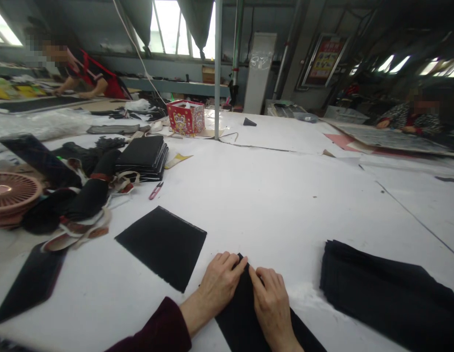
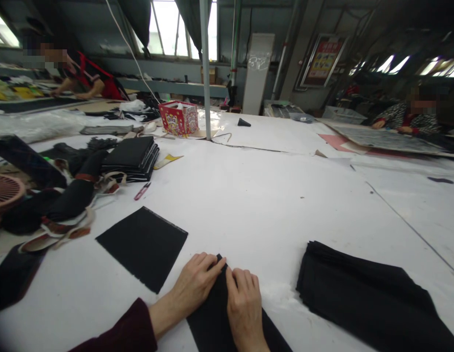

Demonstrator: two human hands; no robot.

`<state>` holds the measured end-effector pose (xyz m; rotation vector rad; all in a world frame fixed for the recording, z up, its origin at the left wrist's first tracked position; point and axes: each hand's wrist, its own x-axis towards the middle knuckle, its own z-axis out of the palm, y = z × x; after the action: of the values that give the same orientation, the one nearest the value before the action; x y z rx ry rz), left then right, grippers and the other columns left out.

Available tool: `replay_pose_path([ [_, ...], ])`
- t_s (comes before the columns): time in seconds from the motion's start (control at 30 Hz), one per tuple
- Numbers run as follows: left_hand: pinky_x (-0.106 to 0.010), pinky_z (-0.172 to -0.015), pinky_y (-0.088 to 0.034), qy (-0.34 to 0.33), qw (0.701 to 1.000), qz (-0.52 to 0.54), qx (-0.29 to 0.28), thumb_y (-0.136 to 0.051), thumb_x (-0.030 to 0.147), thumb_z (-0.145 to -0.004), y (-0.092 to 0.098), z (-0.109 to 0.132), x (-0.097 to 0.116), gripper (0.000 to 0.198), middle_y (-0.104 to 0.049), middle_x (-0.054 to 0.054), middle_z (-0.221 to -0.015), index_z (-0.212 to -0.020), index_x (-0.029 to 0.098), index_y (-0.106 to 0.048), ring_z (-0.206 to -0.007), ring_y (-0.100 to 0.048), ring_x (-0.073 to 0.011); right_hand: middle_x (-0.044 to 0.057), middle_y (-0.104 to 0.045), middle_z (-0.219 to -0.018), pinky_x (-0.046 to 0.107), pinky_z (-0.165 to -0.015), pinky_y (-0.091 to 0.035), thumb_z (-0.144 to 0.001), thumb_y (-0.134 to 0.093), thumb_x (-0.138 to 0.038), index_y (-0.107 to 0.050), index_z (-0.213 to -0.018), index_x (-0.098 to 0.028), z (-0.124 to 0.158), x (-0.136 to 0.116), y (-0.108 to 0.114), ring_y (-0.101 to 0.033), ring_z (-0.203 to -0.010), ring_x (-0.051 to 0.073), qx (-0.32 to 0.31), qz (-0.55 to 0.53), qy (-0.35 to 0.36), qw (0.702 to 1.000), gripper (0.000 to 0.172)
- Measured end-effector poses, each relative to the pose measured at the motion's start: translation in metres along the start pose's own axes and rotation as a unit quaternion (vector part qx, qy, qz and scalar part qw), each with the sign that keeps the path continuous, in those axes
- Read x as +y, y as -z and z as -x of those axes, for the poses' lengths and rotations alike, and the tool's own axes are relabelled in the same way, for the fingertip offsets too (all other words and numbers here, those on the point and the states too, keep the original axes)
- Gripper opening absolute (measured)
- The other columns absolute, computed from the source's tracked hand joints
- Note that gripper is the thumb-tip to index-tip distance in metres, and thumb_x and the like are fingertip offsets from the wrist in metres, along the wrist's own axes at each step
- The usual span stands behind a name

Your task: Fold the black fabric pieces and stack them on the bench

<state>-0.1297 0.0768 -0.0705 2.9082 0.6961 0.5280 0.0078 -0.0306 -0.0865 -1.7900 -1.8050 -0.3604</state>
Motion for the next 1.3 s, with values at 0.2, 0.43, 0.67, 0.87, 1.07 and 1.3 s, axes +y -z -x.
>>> replay_pose_path([
  [0.2,-0.038,-0.077,-0.046,0.006,1.000,0.009,-0.006,-0.042,0.016,-0.094,0.002,-0.001,0.000,0.035,-0.057,-0.006,-0.100,-0.129,0.020,-0.049,-0.088,-0.050,-0.0210,0.010,-0.054,-0.094,0.039,-0.074,-0.040,-0.098,-0.035,-0.007,-0.054,-0.122,-0.011,0.000,0.000,0.000,-0.048,-0.086,0.023,-0.001,-0.004,0.000,1.000,0.031],
  [0.43,-0.039,-0.077,-0.046,0.014,1.000,0.016,-0.009,-0.039,0.017,-0.096,0.001,-0.002,0.000,0.034,-0.057,-0.006,-0.100,-0.129,0.019,-0.049,-0.088,-0.051,-0.0210,0.010,-0.055,-0.093,0.040,-0.074,-0.040,-0.098,-0.034,-0.006,-0.053,-0.124,-0.012,-0.001,-0.001,0.001,-0.049,-0.084,0.023,-0.008,0.004,0.000,1.000,0.033],
  [0.67,-0.039,-0.077,-0.047,0.016,1.000,0.019,-0.009,-0.038,0.018,-0.097,0.001,-0.002,0.001,0.034,-0.057,-0.007,-0.100,-0.129,0.019,-0.049,-0.089,-0.051,-0.0212,0.009,-0.055,-0.093,0.040,-0.074,-0.040,-0.098,-0.034,-0.006,-0.054,-0.122,-0.012,-0.001,-0.001,0.001,-0.049,-0.084,0.023,-0.007,0.003,-0.001,1.000,0.032],
  [0.87,-0.039,-0.078,-0.048,0.027,0.999,0.023,-0.011,-0.038,0.020,-0.097,0.002,-0.003,0.002,0.033,-0.057,-0.007,-0.100,-0.128,0.019,-0.050,-0.089,-0.051,-0.0215,0.010,-0.055,-0.092,0.039,-0.073,-0.039,-0.098,-0.034,-0.006,-0.057,-0.117,-0.010,-0.001,0.000,0.000,-0.048,-0.083,0.023,0.002,0.009,0.006,1.000,0.030],
  [1.07,-0.040,-0.084,-0.047,0.053,0.998,0.022,-0.005,-0.044,0.022,-0.095,0.011,-0.004,0.001,0.034,-0.058,-0.009,-0.109,-0.128,0.018,-0.051,-0.096,-0.052,-0.0227,0.009,-0.055,-0.091,0.038,-0.072,-0.039,-0.097,-0.035,-0.006,-0.058,-0.115,-0.010,-0.003,-0.002,0.002,-0.049,-0.083,0.023,-0.001,0.011,-0.002,1.000,0.030],
  [1.3,-0.041,-0.110,-0.031,-0.042,0.998,-0.033,-0.019,-0.045,0.013,-0.090,0.018,0.000,0.000,0.045,-0.054,-0.005,-0.133,-0.133,0.022,-0.047,-0.128,-0.042,-0.0226,0.010,-0.056,-0.094,0.038,-0.075,-0.040,-0.096,-0.037,-0.007,-0.058,-0.118,-0.011,-0.002,-0.002,0.001,-0.050,-0.086,0.023,-0.008,0.018,-0.022,1.000,0.031],
])
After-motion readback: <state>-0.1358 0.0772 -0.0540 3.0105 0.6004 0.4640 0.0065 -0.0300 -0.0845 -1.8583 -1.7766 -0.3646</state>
